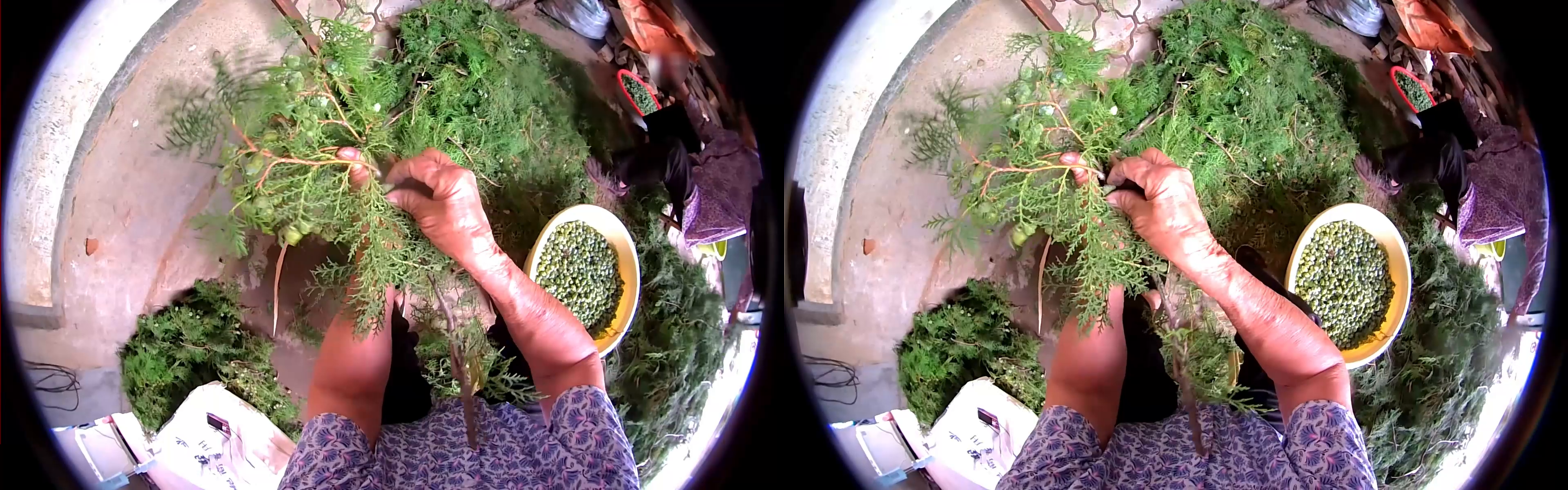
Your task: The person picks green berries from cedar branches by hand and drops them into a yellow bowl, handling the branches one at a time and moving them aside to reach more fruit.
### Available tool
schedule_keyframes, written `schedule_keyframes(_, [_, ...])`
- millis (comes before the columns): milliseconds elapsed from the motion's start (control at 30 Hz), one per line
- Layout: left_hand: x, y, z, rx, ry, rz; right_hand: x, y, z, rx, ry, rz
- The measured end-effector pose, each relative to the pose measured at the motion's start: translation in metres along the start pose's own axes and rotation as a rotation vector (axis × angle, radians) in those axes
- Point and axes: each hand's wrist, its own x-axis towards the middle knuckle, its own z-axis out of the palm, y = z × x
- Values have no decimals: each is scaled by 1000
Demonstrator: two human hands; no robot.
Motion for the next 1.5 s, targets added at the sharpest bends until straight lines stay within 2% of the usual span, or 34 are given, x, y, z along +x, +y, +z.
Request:
schedule_keyframes(267, [2, 2, -5, 15, -32, -38, -4, 11, -1, 348, -8, 122])
schedule_keyframes(367, [2, 4, -6, 25, -55, -70, -6, 3, -3, -2, 29, -137])
schedule_keyframes(467, [4, 8, -10, 38, -80, -124, -7, 2, -2, -52, 44, -108])
schedule_keyframes(500, [6, 11, -11, 41, -96, -145, -5, 9, -1, -56, 65, -219])
schedule_keyframes(533, [8, 13, -11, 52, -108, -166, -4, 8, -4, -57, 70, -222])
schedule_keyframes(600, [11, 15, -12, 69, -139, -206, -5, 1, -12, 758, -41, 416])
schedule_keyframes(633, [11, 13, -13, 67, -163, -208, -6, 12, -18, 1037, -54, 386])
schedule_keyframes(667, [10, 12, -15, 60, -188, -200, -5, 14, -24, 1115, -89, 423])
schedule_keyframes(733, [7, 7, -21, -53, -251, -39, -9, 10, -31, 1196, -23, 552])
schedule_keyframes(800, [7, 12, -34, 2, -300, 204, -14, 8, -40, 1203, 7, 598])
schedule_keyframes(833, [-11, -6, -37, -626, -73, 375, -19, 14, -45, 1206, -36, 575])
schedule_keyframes(867, [9, 35, -43, 159, -528, 127, -25, 20, -48, 1211, -79, 554])
schedule_keyframes(900, [5, 46, -55, 160, -509, 124, -27, 12, -50, 1008, -132, 519])
schedule_keyframes(933, [-1, 51, -63, 161, -494, 118, -28, 6, -53, 867, -208, 587])
schedule_keyframes(967, [-3, 46, -53, 163, -492, 118, -33, 4, -48, 754, -209, 559])
schedule_keyframes(1033, [1, 30, -14, 323, -192, 408, -38, 7, -37, 531, -262, 472])
schedule_keyframes(1067, [2, 30, -14, 322, -193, 405, -39, 8, -33, 418, -310, 361])
schedule_keyframes(1133, [0, 32, -16, 294, -199, 388, -39, -1, -29, 403, -376, 362])
schedule_keyframes(1167, [-1, 27, -8, 323, -142, 415, -40, 2, -25, 460, -437, 364])
schedule_keyframes(1200, [-1, 26, -12, 324, -141, 415, -41, 10, -21, 349, -476, 347])
schedule_keyframes(1267, [2, 28, -16, 211, -208, 356, -45, 14, -16, 382, -405, 385])
schedule_keyframes(1300, [-2, 20, -1, 229, -34, 409, -45, 12, -17, 385, -406, 385])
schedule_keyframes(1333, [-6, 26, -6, 229, -34, 410, -45, 9, -22, 427, -389, 445])
schedule_keyframes(1400, [-4, 39, -7, 11, -26, 191, -44, 10, -31, 479, -336, 483])
schedule_keyframes(1433, [-15, 31, -5, 87, 208, 422, -44, 10, -35, 415, -324, 465])
schedule_keyframes(1467, [-21, 30, -4, 87, 207, 422, -44, 11, -38, 352, -312, 446])
schedule_keyframes(1500, [-23, 32, -2, 91, 287, 439, -43, 14, -38, 349, -311, 442])
